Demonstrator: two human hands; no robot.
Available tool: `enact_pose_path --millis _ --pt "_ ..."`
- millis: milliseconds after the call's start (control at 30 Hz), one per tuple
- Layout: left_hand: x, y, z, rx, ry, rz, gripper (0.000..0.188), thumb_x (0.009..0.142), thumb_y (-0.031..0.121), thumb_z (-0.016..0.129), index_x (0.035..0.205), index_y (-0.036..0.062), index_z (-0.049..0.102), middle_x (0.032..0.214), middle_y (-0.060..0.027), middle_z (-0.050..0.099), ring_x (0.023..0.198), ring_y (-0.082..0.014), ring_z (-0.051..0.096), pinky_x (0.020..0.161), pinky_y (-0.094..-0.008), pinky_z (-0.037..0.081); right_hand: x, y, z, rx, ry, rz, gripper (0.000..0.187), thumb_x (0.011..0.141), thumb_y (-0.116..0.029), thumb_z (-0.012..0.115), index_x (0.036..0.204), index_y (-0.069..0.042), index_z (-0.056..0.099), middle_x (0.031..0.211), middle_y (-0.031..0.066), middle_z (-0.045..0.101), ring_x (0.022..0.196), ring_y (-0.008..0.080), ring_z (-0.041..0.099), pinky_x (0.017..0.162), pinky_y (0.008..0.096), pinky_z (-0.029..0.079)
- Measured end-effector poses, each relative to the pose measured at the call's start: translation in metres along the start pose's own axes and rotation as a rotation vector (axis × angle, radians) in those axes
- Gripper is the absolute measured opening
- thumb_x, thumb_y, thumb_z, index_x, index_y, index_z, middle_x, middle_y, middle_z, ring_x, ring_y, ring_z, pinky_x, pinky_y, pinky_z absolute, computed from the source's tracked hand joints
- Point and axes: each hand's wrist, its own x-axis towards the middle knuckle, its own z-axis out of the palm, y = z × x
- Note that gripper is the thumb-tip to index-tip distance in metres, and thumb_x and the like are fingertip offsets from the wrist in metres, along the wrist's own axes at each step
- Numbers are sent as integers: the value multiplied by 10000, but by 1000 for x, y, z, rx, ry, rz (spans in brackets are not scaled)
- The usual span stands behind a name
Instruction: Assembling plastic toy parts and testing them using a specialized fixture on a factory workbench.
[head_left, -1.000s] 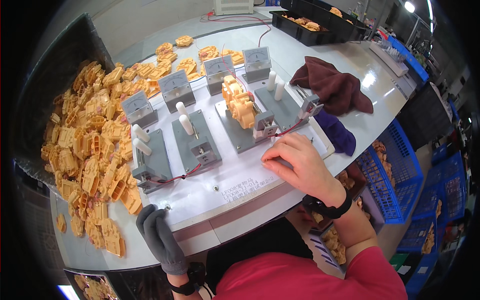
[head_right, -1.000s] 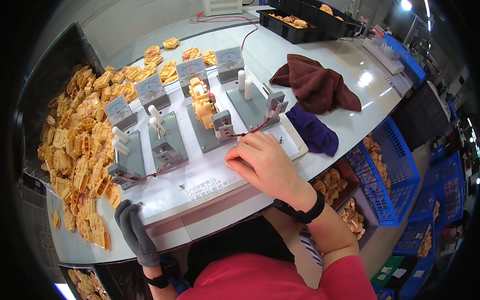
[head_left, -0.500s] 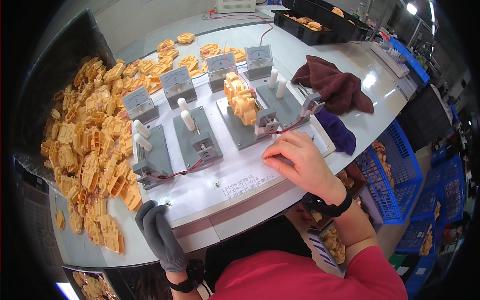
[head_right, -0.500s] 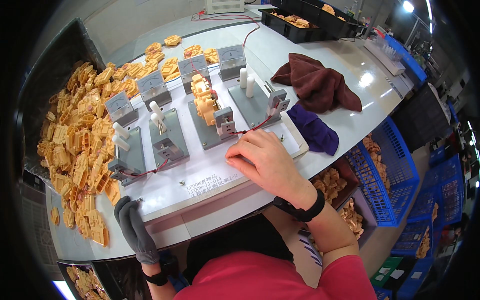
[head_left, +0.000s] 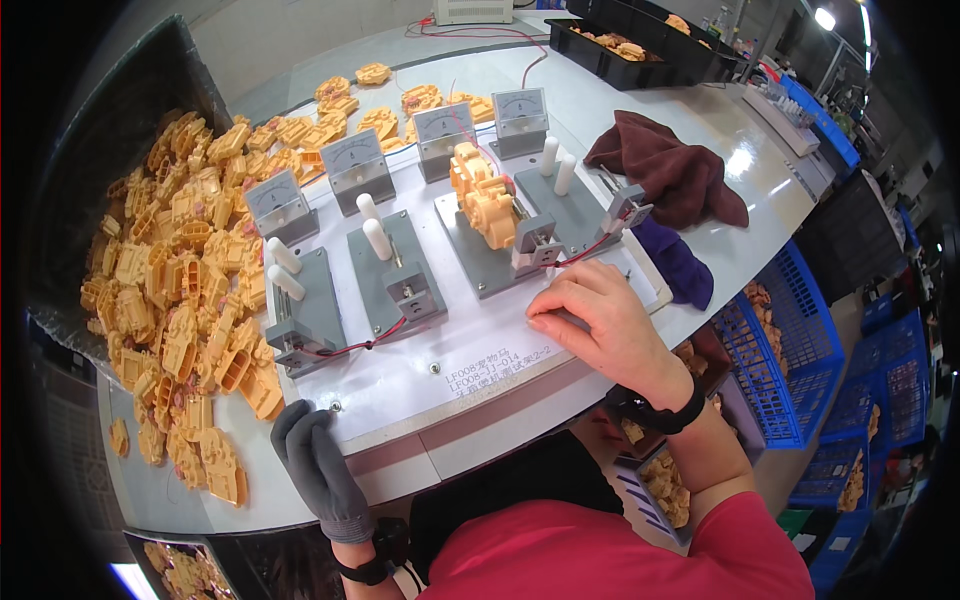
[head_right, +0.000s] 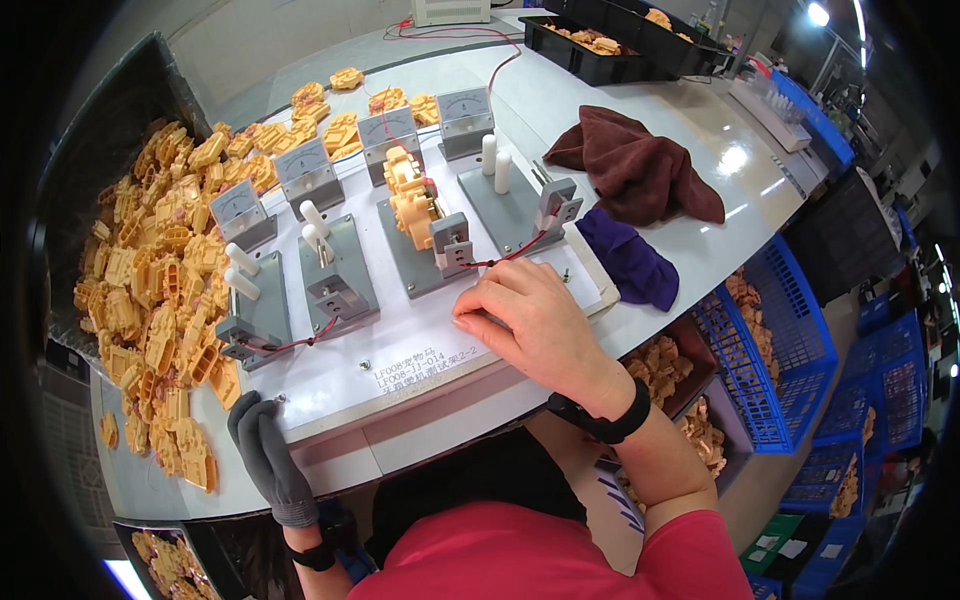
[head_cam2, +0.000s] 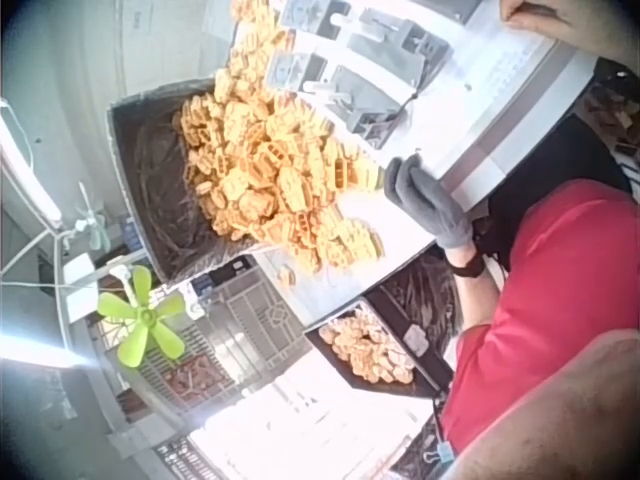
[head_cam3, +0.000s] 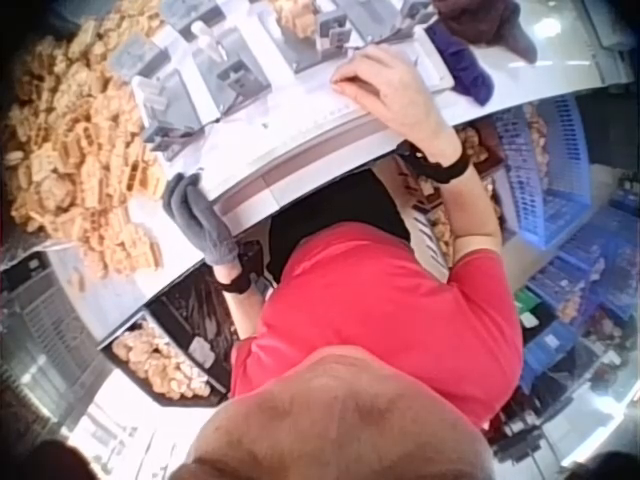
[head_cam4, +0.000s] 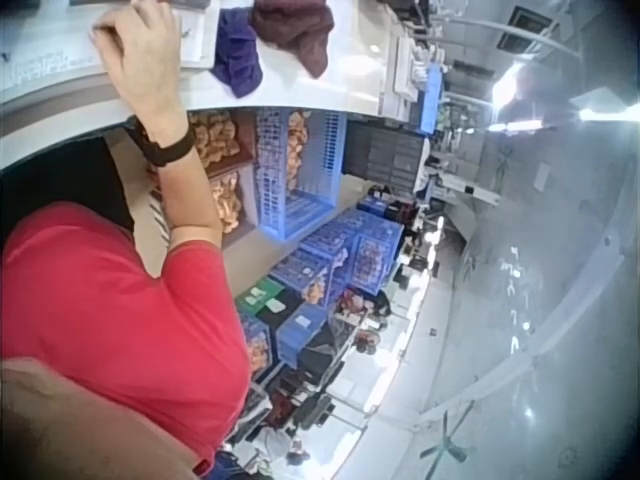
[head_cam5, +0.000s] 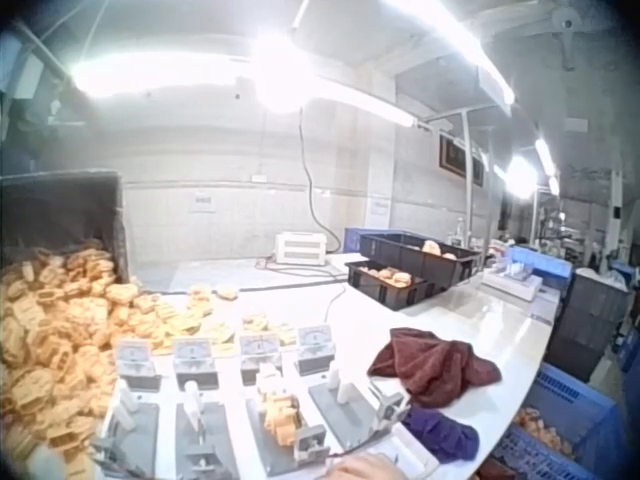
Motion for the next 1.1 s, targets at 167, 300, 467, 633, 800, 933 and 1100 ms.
enact_pose_path --millis 167,300,467,633,800,933,1100 --pt "0 3 0 0 -5 -2 197 951 62 427 1028 -24 586 1184 -172 514 1144 -292 492 1022 -379 361 -1 1 0 -1 -6 -2 80 845 -168 687 888 -103 668 877 25 602 902 236 569 801 360 406" --pt "0 3 -1 17 -11 -1 202 953 65 421 1029 -28 584 1185 -172 513 1142 -292 491 1017 -377 363 -1 1 1 8 1 -7 76 846 -169 687 881 -105 667 863 19 595 889 232 565 798 359 404" --pt "-1 4 0 5 -7 -5 214 960 75 410 1035 -35 578 1185 -172 511 1145 -292 488 1019 -378 358 -2 -1 1 2 14 -6 73 834 -163 700 865 -110 661 839 12 580 862 226 562 782 355 405" --pt "0 3 -1 18 -21 6 220 969 79 402 1048 -31 575 1184 -167 512 1152 -291 483 1021 -378 359 -3 1 1 -17 40 -55 76 819 -148 715 854 -116 656 842 7 579 853 220 565 784 354 410" --pt "0 0 -1 17 -12 10 210 971 75 409 1046 -27 577 1181 -161 516 1149 -288 486 1021 -375 362 -3 0 3 -7 61 -55 84 815 -145 718 848 -119 645 857 6 589 882 212 573 811 351 416" --pt "0 -1 -3 43 -24 37 202 967 69 416 1042 -22 580 1173 -159 521 1138 -288 495 1017 -376 369 -4 -1 -2 23 45 -47 112 815 -155 723 878 -112 640 861 9 593 865 212 577 816 347 414" --pt "7 3 -14 62 -74 61 152 924 40 496 1034 -6 590 1174 -151 539 1148 -288 501 1028 -379 365 -7 0 -5 381 131 97 218 846 -189 724 988 -68 613 911 49 619 849 200 596 789 326 454"
